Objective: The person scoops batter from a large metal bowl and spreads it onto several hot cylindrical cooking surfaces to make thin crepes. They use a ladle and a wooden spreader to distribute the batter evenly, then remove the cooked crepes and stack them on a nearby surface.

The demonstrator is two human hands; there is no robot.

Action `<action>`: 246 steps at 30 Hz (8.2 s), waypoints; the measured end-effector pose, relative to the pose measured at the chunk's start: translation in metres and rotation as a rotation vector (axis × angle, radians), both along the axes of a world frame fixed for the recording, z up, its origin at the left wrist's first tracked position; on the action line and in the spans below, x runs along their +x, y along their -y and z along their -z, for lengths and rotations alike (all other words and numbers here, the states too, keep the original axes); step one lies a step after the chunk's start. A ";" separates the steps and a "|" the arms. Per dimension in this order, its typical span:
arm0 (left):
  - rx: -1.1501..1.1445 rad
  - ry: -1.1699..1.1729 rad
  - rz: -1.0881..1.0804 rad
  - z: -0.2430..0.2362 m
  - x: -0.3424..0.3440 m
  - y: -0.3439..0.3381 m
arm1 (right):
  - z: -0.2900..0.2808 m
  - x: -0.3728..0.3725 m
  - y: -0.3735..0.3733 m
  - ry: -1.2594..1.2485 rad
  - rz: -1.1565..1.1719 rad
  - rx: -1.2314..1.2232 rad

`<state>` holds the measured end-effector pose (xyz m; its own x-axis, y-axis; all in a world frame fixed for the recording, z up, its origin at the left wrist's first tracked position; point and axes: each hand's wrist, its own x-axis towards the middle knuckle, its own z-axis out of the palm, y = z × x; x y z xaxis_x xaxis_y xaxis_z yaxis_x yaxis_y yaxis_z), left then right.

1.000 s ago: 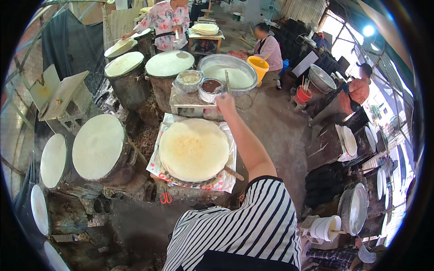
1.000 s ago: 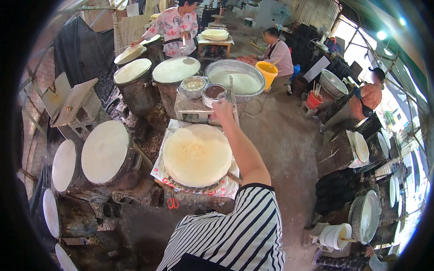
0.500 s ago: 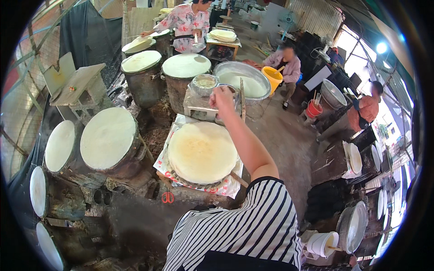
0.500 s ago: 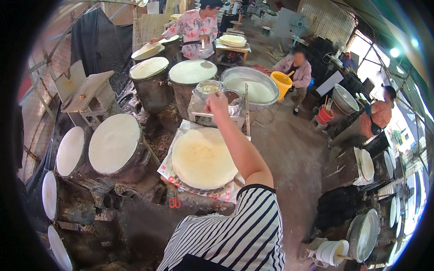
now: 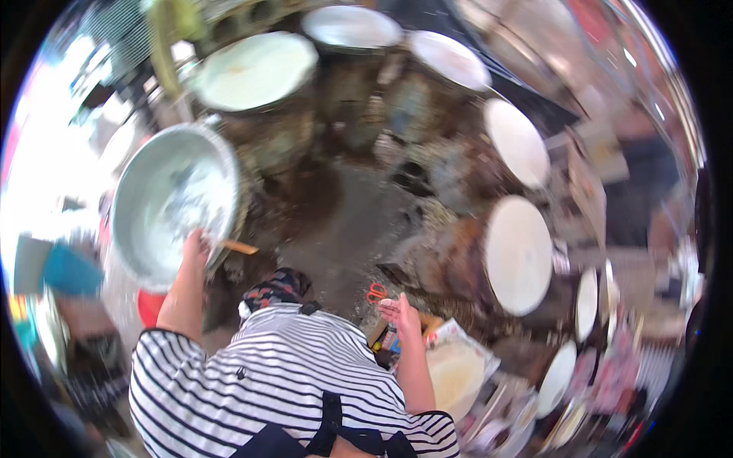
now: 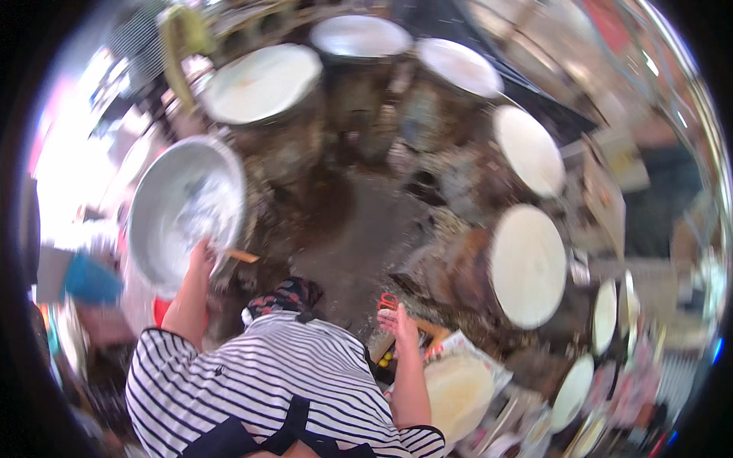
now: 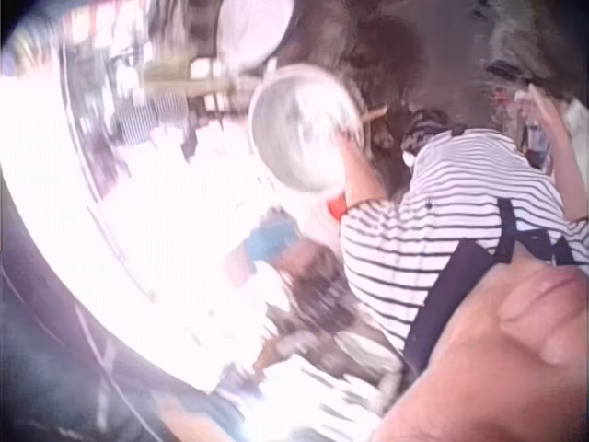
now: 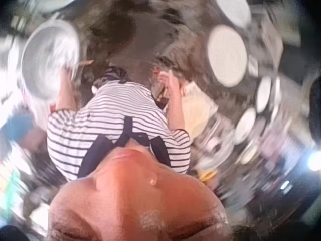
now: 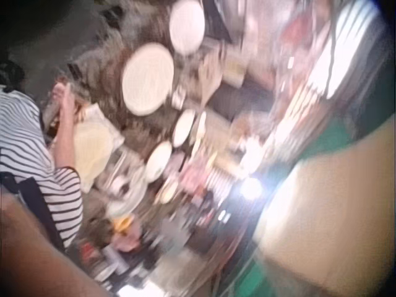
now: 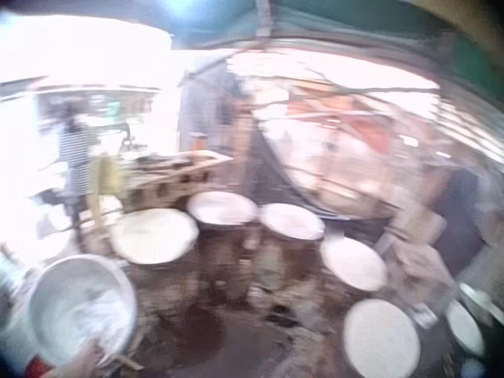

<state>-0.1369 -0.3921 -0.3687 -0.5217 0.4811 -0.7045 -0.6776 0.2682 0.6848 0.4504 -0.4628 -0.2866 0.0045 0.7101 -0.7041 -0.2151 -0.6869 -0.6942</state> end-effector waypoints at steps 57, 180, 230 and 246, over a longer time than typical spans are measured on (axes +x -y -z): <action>-0.520 -0.344 -0.184 0.029 -0.049 0.011 | 0.016 -0.571 -0.273 0.945 -1.962 0.857; 0.225 0.185 -0.545 -0.173 0.031 0.046 | -0.068 -0.417 -0.311 0.064 -1.277 1.064; 0.678 -1.533 1.608 -0.189 0.559 -0.831 | -0.074 0.064 -0.710 0.311 0.481 0.283; 0.542 -1.713 1.427 -0.185 0.527 -0.839 | -0.062 0.077 -0.770 1.003 0.255 0.477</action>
